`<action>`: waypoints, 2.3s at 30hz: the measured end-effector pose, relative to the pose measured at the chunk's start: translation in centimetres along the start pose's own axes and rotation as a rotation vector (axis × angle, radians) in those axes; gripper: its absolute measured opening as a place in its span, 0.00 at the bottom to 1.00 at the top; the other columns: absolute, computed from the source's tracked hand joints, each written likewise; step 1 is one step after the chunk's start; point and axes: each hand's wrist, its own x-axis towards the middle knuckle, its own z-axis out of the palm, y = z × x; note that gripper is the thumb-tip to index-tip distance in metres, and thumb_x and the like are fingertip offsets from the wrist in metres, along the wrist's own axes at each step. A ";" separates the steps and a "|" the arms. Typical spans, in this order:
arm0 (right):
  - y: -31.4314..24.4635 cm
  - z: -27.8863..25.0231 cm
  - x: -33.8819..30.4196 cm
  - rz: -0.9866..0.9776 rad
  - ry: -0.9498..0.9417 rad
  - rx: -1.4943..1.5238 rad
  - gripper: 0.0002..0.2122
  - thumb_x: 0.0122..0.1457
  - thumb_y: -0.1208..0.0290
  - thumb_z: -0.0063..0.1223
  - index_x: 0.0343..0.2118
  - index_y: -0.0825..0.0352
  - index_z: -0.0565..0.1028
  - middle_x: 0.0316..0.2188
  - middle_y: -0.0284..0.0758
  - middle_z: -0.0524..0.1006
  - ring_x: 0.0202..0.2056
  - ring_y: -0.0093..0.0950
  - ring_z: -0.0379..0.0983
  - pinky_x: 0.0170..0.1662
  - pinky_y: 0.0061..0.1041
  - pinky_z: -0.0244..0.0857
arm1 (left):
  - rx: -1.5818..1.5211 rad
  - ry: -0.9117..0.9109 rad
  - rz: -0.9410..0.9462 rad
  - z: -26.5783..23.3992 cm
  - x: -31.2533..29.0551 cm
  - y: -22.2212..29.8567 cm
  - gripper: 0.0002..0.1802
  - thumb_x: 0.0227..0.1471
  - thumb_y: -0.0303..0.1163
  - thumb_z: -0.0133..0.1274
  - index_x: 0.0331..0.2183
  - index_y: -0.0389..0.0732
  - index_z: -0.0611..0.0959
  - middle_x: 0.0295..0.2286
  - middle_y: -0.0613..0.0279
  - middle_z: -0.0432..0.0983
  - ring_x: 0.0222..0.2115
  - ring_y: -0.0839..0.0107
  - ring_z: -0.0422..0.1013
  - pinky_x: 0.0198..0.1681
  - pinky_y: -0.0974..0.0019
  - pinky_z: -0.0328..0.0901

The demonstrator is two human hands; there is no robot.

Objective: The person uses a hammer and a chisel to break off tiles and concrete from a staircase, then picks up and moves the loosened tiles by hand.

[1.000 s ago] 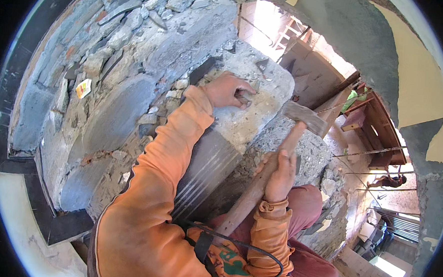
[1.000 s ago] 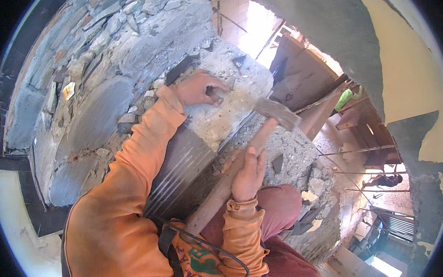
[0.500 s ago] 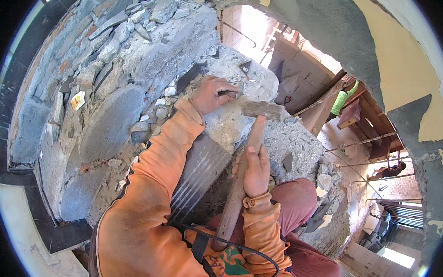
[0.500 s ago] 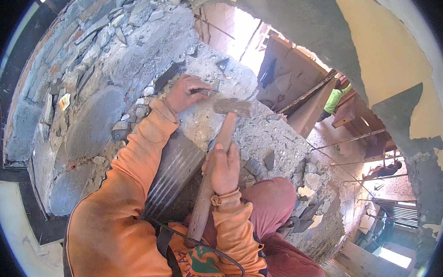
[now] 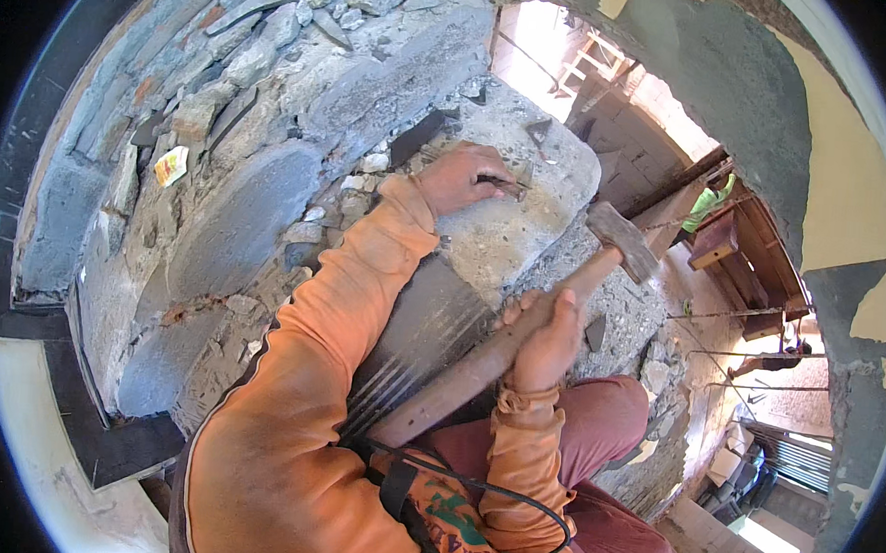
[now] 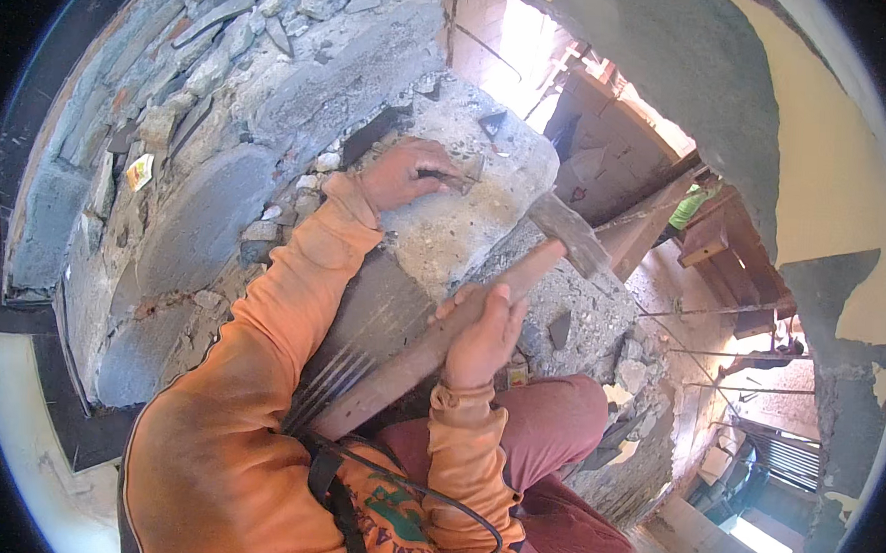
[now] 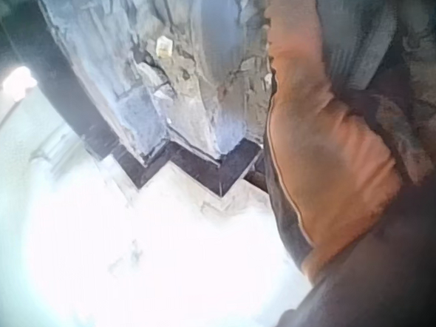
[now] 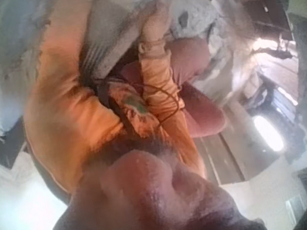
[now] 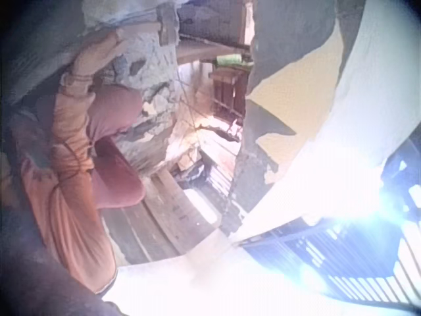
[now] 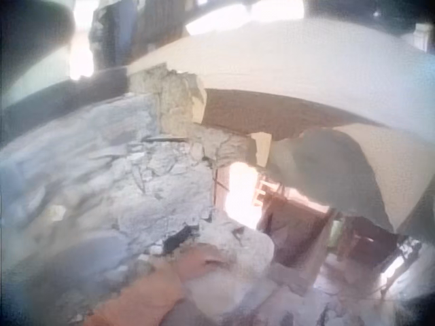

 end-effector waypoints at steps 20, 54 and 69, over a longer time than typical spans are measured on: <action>-3.3 0.5 2.7 -0.213 -0.018 -1.280 0.11 0.64 0.66 0.42 0.41 0.71 0.65 0.20 0.38 0.70 0.18 0.28 0.69 0.22 0.31 0.67 | 0.193 -0.014 -0.151 -0.1 -3.0 -1.1 0.30 0.36 0.27 0.50 0.48 0.40 0.78 0.50 0.56 0.71 0.59 0.59 0.57 0.64 0.42 0.37; 1.4 -9.7 1.0 0.159 -0.064 -0.732 0.14 0.61 0.62 0.44 0.34 0.71 0.71 0.21 0.41 0.74 0.17 0.34 0.73 0.21 0.32 0.67 | 0.678 0.026 0.088 1.8 -4.2 1.8 0.13 0.45 0.25 0.49 0.37 0.44 0.76 0.38 0.57 0.73 0.43 0.57 0.70 0.46 0.59 0.66; 6.8 -14.4 5.3 -0.013 0.016 -0.847 0.12 0.60 0.64 0.45 0.33 0.72 0.69 0.17 0.41 0.73 0.14 0.35 0.71 0.18 0.32 0.65 | 0.328 0.438 0.448 4.3 7.7 15.3 0.11 0.49 0.28 0.49 0.38 0.43 0.78 0.35 0.60 0.76 0.37 0.62 0.74 0.39 0.64 0.72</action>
